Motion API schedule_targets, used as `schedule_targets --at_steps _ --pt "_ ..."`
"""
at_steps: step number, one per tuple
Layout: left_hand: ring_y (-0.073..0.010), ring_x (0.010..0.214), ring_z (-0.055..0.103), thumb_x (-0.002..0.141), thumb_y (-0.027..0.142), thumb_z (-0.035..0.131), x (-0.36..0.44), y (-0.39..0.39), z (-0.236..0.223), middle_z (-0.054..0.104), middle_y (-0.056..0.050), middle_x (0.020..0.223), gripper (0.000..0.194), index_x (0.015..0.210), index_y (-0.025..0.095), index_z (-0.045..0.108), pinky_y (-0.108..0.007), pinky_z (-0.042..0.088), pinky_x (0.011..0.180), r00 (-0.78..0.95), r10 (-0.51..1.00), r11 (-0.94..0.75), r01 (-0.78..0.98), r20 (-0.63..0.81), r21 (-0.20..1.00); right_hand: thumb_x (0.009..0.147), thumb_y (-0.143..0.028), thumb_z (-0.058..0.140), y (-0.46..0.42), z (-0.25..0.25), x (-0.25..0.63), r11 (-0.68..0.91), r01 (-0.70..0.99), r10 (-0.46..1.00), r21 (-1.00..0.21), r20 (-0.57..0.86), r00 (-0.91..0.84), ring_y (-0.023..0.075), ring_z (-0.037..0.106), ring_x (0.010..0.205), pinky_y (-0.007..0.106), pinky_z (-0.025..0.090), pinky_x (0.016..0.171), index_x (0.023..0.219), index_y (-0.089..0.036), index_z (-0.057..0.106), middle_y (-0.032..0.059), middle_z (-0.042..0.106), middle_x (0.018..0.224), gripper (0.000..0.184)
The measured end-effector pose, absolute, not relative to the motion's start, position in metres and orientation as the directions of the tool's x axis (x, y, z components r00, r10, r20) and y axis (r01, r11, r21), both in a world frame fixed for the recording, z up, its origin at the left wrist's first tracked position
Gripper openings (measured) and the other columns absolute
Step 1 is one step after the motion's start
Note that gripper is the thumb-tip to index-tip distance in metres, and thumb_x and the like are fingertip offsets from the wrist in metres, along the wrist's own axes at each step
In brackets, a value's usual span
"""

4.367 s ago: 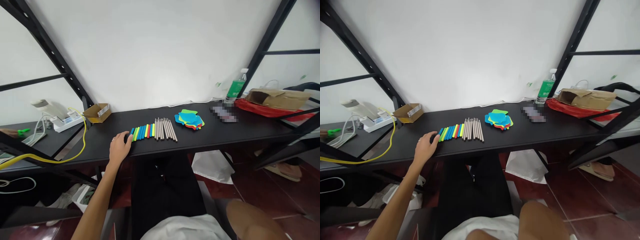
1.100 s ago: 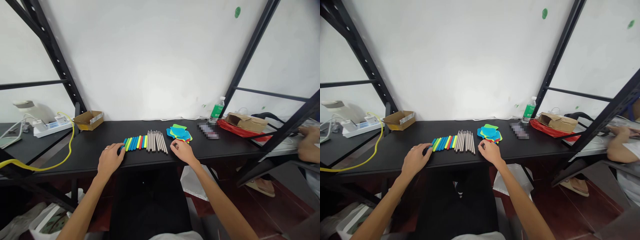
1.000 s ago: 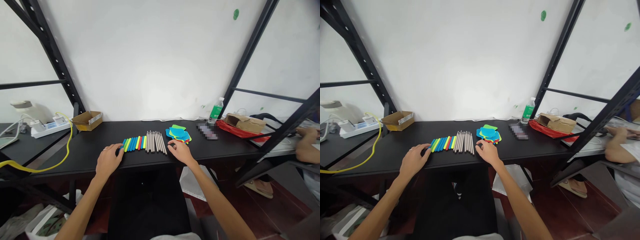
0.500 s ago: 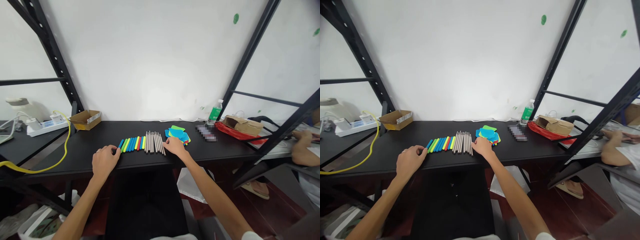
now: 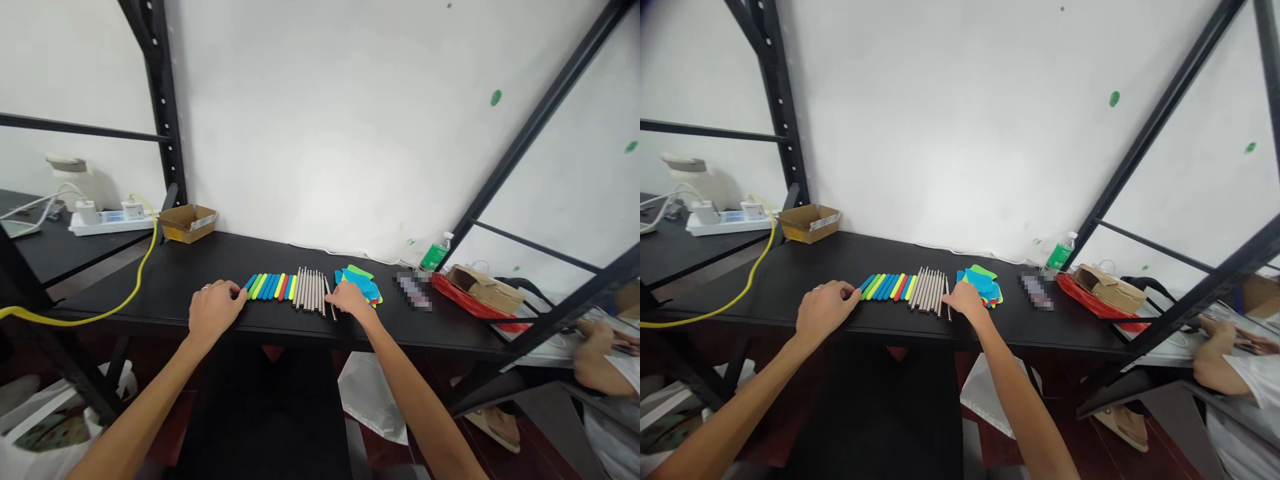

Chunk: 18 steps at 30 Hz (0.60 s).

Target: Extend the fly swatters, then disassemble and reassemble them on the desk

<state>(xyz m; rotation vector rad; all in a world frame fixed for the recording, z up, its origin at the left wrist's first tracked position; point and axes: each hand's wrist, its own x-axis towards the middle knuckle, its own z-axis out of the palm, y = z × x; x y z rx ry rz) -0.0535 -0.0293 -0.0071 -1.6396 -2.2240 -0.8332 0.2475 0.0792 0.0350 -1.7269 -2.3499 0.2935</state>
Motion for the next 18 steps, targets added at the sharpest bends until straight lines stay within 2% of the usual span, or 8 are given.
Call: schedule_targets --at_steps 3,5,7,9,11,13,15,18 --pt "-0.0304 0.082 0.066 0.087 0.045 0.049 -0.053 -0.031 -0.005 0.073 -0.009 0.083 0.033 0.082 0.021 0.071 -0.036 0.043 0.067 -0.375 0.781 0.207 0.910 0.499 0.361 0.078 -0.029 0.056 0.078 0.031 0.254 0.246 0.866 0.966 -0.436 0.042 -0.254 0.0163 0.056 0.052 0.025 0.040 0.053 0.050 -0.021 0.050 0.0023 0.053 0.046 0.030" --pt "-0.0301 0.083 0.066 0.088 0.045 0.048 -0.054 -0.032 -0.005 0.073 -0.008 0.082 0.032 0.086 0.022 0.070 -0.035 0.043 0.067 -0.414 0.773 0.215 0.884 0.481 0.415 0.078 -0.032 0.055 0.074 0.025 0.263 0.191 0.743 0.977 -0.641 0.053 -0.206 0.0127 0.049 0.044 0.024 0.037 0.046 0.053 -0.021 0.048 -0.0009 0.049 0.045 0.028" --pt "-0.0296 0.084 0.067 0.089 0.045 0.047 -0.056 -0.033 -0.005 0.074 -0.008 0.084 0.032 0.092 0.022 0.070 -0.034 0.043 0.067 -0.432 0.770 0.203 0.863 0.470 0.462 0.078 -0.036 0.056 0.068 0.016 0.273 0.144 0.463 0.981 -0.875 0.066 -0.180 0.0099 0.041 0.038 0.023 0.031 0.039 0.060 -0.021 0.050 -0.0035 0.046 0.048 0.025" --pt "-0.0284 0.085 0.068 0.091 0.044 0.047 -0.058 -0.033 -0.006 0.075 -0.007 0.089 0.032 0.097 0.022 0.069 -0.034 0.044 0.068 -0.426 0.773 0.162 0.849 0.470 0.503 0.078 -0.040 0.059 0.061 0.006 0.283 0.097 0.113 0.983 -0.989 0.077 -0.165 0.0081 0.036 0.037 0.021 0.026 0.036 0.069 -0.020 0.053 -0.0057 0.043 0.050 0.023" --pt "-0.0265 0.086 0.068 0.092 0.043 0.046 -0.061 -0.032 -0.008 0.075 -0.006 0.092 0.032 0.102 0.022 0.069 -0.033 0.045 0.070 -0.406 0.778 0.101 0.834 0.480 0.542 0.076 -0.042 0.063 0.055 -0.001 0.289 0.062 -0.143 0.987 -0.988 0.082 -0.135 0.0073 0.035 0.038 0.020 0.024 0.036 0.072 -0.020 0.054 -0.0068 0.040 0.051 0.024" --pt "-0.0254 0.088 0.068 0.092 0.041 0.046 -0.065 -0.031 -0.010 0.075 -0.005 0.095 0.034 0.109 0.022 0.068 -0.032 0.046 0.073 -0.383 0.775 0.039 0.823 0.502 0.567 0.074 -0.041 0.065 0.053 -0.005 0.292 0.050 -0.282 0.990 -0.958 0.085 -0.113 0.0074 0.036 0.040 0.021 0.025 0.037 0.072 -0.020 0.053 -0.0066 0.040 0.053 0.024" --pt "-0.0253 0.093 0.067 0.093 0.039 0.046 -0.067 -0.031 -0.009 0.075 -0.006 0.101 0.037 0.116 0.021 0.068 -0.033 0.047 0.078 -0.338 0.771 -0.027 0.830 0.539 0.558 0.072 -0.038 0.066 0.053 -0.005 0.292 0.056 -0.353 0.989 -0.934 0.102 -0.111 0.0081 0.038 0.043 0.021 0.027 0.039 0.073 -0.020 0.054 -0.0057 0.043 0.056 0.021" --pt "-0.0257 0.097 0.065 0.093 0.035 0.045 -0.063 -0.031 -0.004 0.073 -0.007 0.107 0.036 0.113 0.021 0.071 -0.034 0.046 0.084 -0.224 0.779 -0.123 0.861 0.585 0.493 0.070 -0.034 0.066 0.053 -0.004 0.291 0.061 -0.400 0.984 -0.914 0.123 -0.131 0.0090 0.042 0.046 0.023 0.031 0.042 0.079 -0.021 0.055 -0.0045 0.048 0.061 0.020"
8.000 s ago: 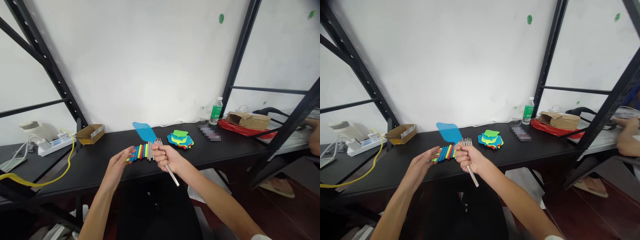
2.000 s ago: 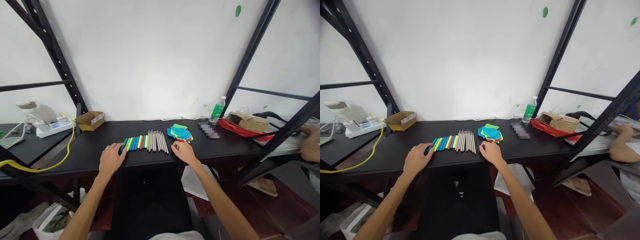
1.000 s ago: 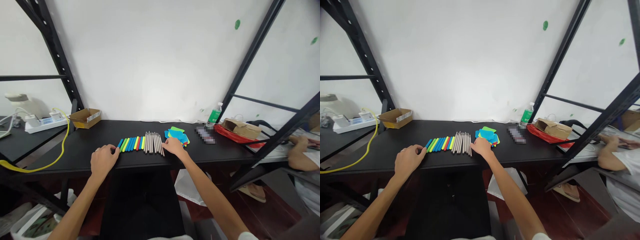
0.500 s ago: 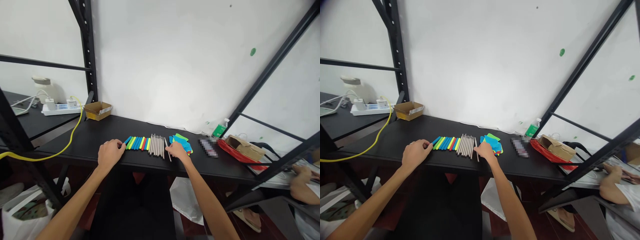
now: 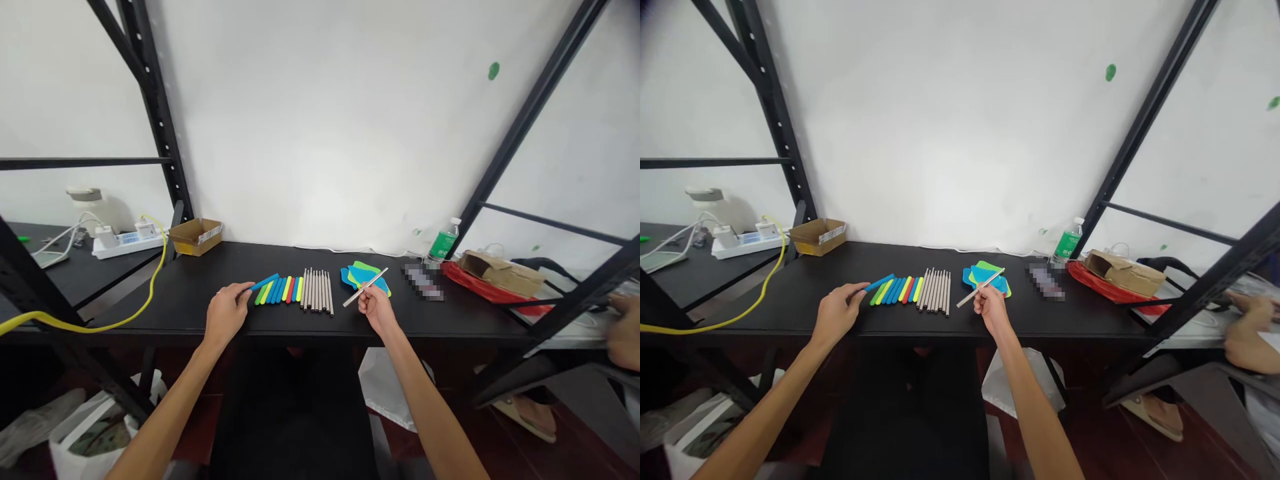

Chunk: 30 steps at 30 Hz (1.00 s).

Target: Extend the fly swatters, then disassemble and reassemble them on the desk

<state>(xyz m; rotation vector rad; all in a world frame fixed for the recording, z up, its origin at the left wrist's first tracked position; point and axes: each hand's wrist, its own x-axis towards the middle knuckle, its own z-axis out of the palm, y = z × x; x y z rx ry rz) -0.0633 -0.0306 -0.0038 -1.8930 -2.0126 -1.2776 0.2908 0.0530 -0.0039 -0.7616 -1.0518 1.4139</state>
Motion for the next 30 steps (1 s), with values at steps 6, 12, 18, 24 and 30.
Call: schedule_targets --at_steps 6,12,18,24,30 --pt "-0.0182 0.070 0.061 0.093 0.042 0.048 -0.025 -0.032 0.007 0.072 -0.004 0.092 0.034 0.108 0.021 0.071 -0.029 0.046 0.068 -0.103 0.826 -0.300 0.751 0.554 0.588 0.067 -0.031 0.066 0.051 0.001 0.292 0.021 -0.378 0.970 -0.926 0.111 -0.218 0.0083 0.039 0.044 0.024 0.028 0.043 0.081 -0.020 0.057 -0.0029 0.055 0.064 0.020" --pt "-0.0153 0.058 0.050 0.096 0.047 0.041 0.003 -0.033 0.003 0.057 0.000 0.063 0.044 0.076 0.018 0.066 -0.026 0.039 0.059 0.040 0.892 -0.361 0.661 0.450 0.658 0.081 -0.046 0.051 0.054 0.001 0.293 -0.001 -0.391 0.962 -0.920 0.106 -0.250 0.0114 0.047 0.050 0.026 0.033 0.047 0.095 -0.015 0.069 0.0093 0.071 0.084 0.038" --pt "-0.0154 0.059 0.052 0.094 0.047 0.046 0.000 -0.028 0.000 0.062 -0.001 0.071 0.040 0.093 0.017 0.072 -0.026 0.039 0.057 0.041 0.914 -0.344 0.609 0.404 0.715 0.079 -0.043 0.061 0.053 -0.005 0.289 0.082 -0.325 0.943 -0.942 0.179 -0.281 0.0097 0.042 0.047 0.025 0.028 0.045 0.086 -0.014 0.072 0.0059 0.067 0.070 0.032" --pt "-0.0205 0.075 0.065 0.090 0.048 0.054 -0.001 -0.026 0.000 0.072 -0.006 0.083 0.041 0.108 0.017 0.073 -0.029 0.048 0.068 0.040 0.929 -0.333 0.522 0.367 0.785 0.075 -0.038 0.067 0.049 -0.004 0.289 0.068 -0.377 0.952 -0.924 0.173 -0.252 0.0098 0.044 0.045 0.024 0.028 0.045 0.084 -0.018 0.059 0.0050 0.070 0.070 0.023" --pt "-0.0192 0.073 0.063 0.087 0.048 0.060 -0.002 -0.025 -0.001 0.072 -0.007 0.091 0.039 0.108 0.018 0.074 -0.029 0.048 0.068 0.055 0.933 -0.338 0.481 0.356 0.809 0.073 -0.039 0.072 0.052 -0.005 0.289 0.052 -0.421 0.960 -0.906 0.161 -0.228 0.0101 0.046 0.044 0.025 0.029 0.044 0.083 -0.018 0.060 0.0063 0.071 0.069 0.027"
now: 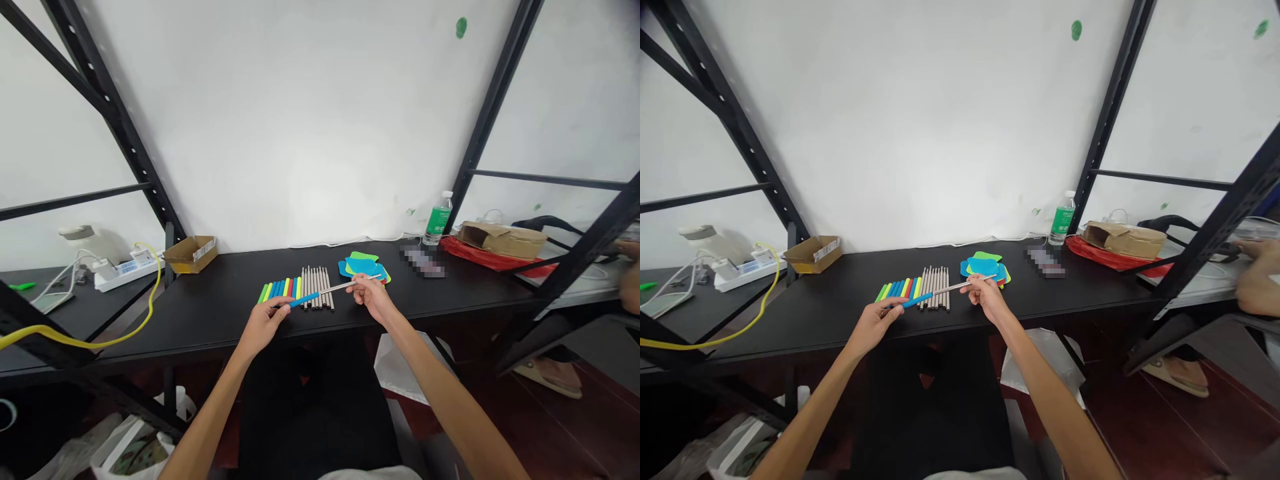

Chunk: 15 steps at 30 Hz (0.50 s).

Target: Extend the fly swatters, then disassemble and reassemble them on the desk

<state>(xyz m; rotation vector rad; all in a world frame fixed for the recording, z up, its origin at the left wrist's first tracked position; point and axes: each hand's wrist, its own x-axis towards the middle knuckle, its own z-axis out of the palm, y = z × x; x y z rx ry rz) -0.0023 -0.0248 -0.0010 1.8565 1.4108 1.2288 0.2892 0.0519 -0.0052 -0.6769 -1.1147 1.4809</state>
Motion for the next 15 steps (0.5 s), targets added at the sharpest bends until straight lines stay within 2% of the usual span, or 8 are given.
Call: schedule_targets --at_steps 3,6,12,15 --pt "-0.0162 0.064 0.057 0.088 0.047 0.060 -0.0029 -0.0239 -0.0028 0.071 -0.005 0.085 0.040 0.110 0.018 0.074 -0.027 0.043 0.060 0.062 0.935 -0.333 0.488 0.349 0.807 0.073 -0.041 0.074 0.0526 -0.0058 0.2895 0.054 -0.421 0.960 -0.905 0.164 -0.228 0.0101 0.046 0.044 0.026 0.029 0.044 0.083 -0.018 0.061 0.0066 0.072 0.069 0.028" --pt "-0.0152 0.063 0.054 0.088 0.046 0.060 -0.0032 -0.0235 -0.0042 0.070 -0.005 0.088 0.039 0.112 0.019 0.074 -0.027 0.040 0.060 0.074 0.932 -0.345 0.482 0.355 0.805 0.076 -0.043 0.074 0.0520 -0.0059 0.2893 0.072 -0.391 0.953 -0.918 0.179 -0.244 0.0097 0.046 0.045 0.025 0.029 0.045 0.085 -0.017 0.063 0.0078 0.073 0.071 0.030" --pt "-0.0197 0.072 0.061 0.087 0.046 0.062 -0.0024 -0.0244 -0.0022 0.071 -0.006 0.080 0.037 0.108 0.018 0.074 -0.028 0.043 0.066 0.066 0.939 -0.332 0.428 0.337 0.841 0.078 -0.050 0.073 0.0503 -0.0058 0.2894 0.105 -0.320 0.945 -0.942 0.195 -0.263 0.0089 0.044 0.046 0.026 0.024 0.044 0.088 -0.016 0.066 0.0078 0.073 0.074 0.036" --pt "-0.0189 0.070 0.060 0.087 0.046 0.061 -0.0014 -0.0251 -0.0001 0.070 -0.005 0.076 0.036 0.104 0.017 0.075 -0.027 0.042 0.063 0.050 0.940 -0.328 0.417 0.338 0.848 0.079 -0.050 0.072 0.0507 -0.0075 0.2902 0.139 -0.296 0.935 -0.945 0.223 -0.275 0.0081 0.042 0.047 0.026 0.022 0.045 0.089 -0.016 0.070 0.0069 0.071 0.075 0.036"
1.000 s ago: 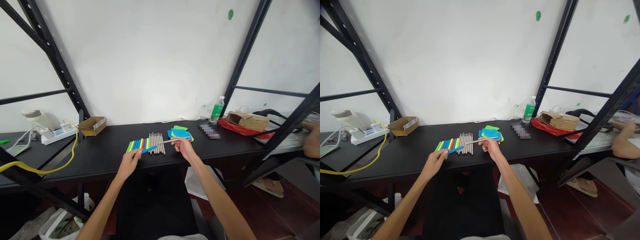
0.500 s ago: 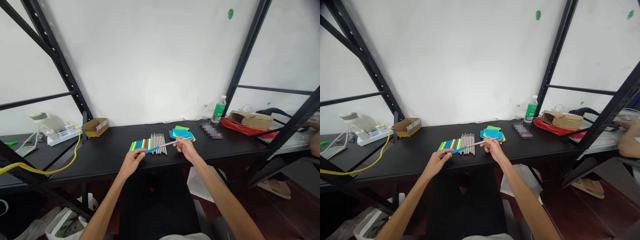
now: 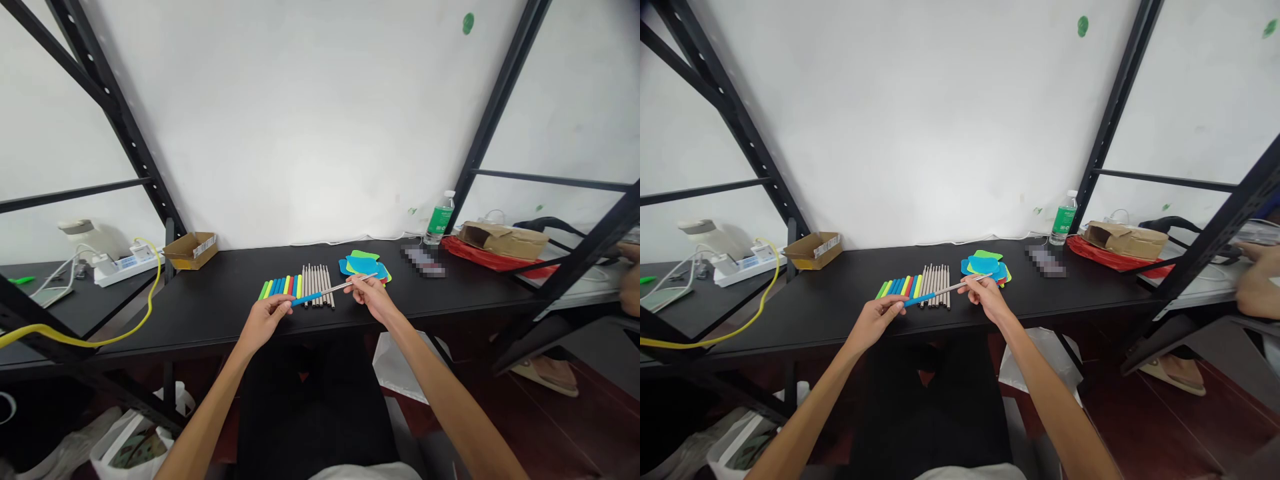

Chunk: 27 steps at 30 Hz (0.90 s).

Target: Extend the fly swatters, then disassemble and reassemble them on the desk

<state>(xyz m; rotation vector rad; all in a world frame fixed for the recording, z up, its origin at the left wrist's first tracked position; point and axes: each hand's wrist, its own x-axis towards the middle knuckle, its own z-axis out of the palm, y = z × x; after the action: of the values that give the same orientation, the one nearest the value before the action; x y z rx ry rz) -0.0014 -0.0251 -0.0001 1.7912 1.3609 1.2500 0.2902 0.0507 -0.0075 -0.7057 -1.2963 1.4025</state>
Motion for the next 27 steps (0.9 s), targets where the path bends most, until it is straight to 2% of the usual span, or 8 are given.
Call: schedule_targets --at_steps 6,11,16,22,27 --pt "-0.0105 0.050 0.043 0.087 0.049 0.061 -0.004 -0.023 -0.003 0.067 -0.004 0.072 0.038 0.104 0.017 0.074 -0.023 0.030 0.047 0.027 0.952 -0.298 0.302 0.304 0.906 0.078 -0.048 0.073 0.052 -0.008 0.289 0.152 -0.300 0.933 -0.942 0.237 -0.272 0.0078 0.041 0.048 0.026 0.021 0.045 0.094 -0.016 0.072 0.0051 0.069 0.074 0.036" --pt "-0.0074 0.047 0.035 0.082 0.050 0.068 -0.006 -0.021 -0.004 0.064 -0.004 0.069 0.040 0.101 0.015 0.074 -0.022 0.025 0.044 -0.075 0.961 -0.254 0.133 0.265 0.958 0.078 -0.050 0.071 0.052 -0.005 0.288 0.056 -0.396 0.955 -0.916 0.165 -0.247 0.0102 0.047 0.049 0.024 0.025 0.044 0.095 -0.017 0.069 0.0080 0.072 0.079 0.038" --pt "-0.0049 0.047 0.034 0.076 0.044 0.076 -0.009 -0.019 -0.003 0.063 -0.004 0.071 0.037 0.099 0.015 0.073 -0.020 0.023 0.043 -0.184 0.955 -0.247 -0.074 0.231 0.966 0.074 -0.043 0.076 0.054 -0.005 0.289 0.064 -0.416 0.964 -0.907 0.163 -0.208 0.0106 0.049 0.051 0.024 0.028 0.045 0.092 -0.016 0.070 0.0077 0.072 0.080 0.033" --pt "-0.0055 0.050 0.039 0.071 0.036 0.082 -0.013 -0.018 -0.002 0.056 0.000 0.063 0.034 0.095 0.013 0.074 -0.019 0.029 0.045 -0.292 0.940 -0.259 -0.288 0.173 0.922 0.072 -0.040 0.079 0.054 -0.010 0.288 0.161 -0.248 0.936 -0.955 0.228 -0.269 0.0086 0.045 0.052 0.025 0.030 0.047 0.096 -0.017 0.073 0.0077 0.073 0.083 0.034" --pt "-0.0059 0.051 0.040 0.068 0.033 0.084 -0.013 -0.018 0.000 0.053 0.001 0.060 0.035 0.096 0.012 0.074 -0.019 0.032 0.046 -0.331 0.932 -0.268 -0.359 0.147 0.894 0.069 -0.042 0.080 0.054 -0.012 0.287 0.181 -0.148 0.930 -0.972 0.218 -0.296 0.0093 0.046 0.053 0.025 0.032 0.048 0.096 -0.017 0.074 0.0073 0.073 0.081 0.037"
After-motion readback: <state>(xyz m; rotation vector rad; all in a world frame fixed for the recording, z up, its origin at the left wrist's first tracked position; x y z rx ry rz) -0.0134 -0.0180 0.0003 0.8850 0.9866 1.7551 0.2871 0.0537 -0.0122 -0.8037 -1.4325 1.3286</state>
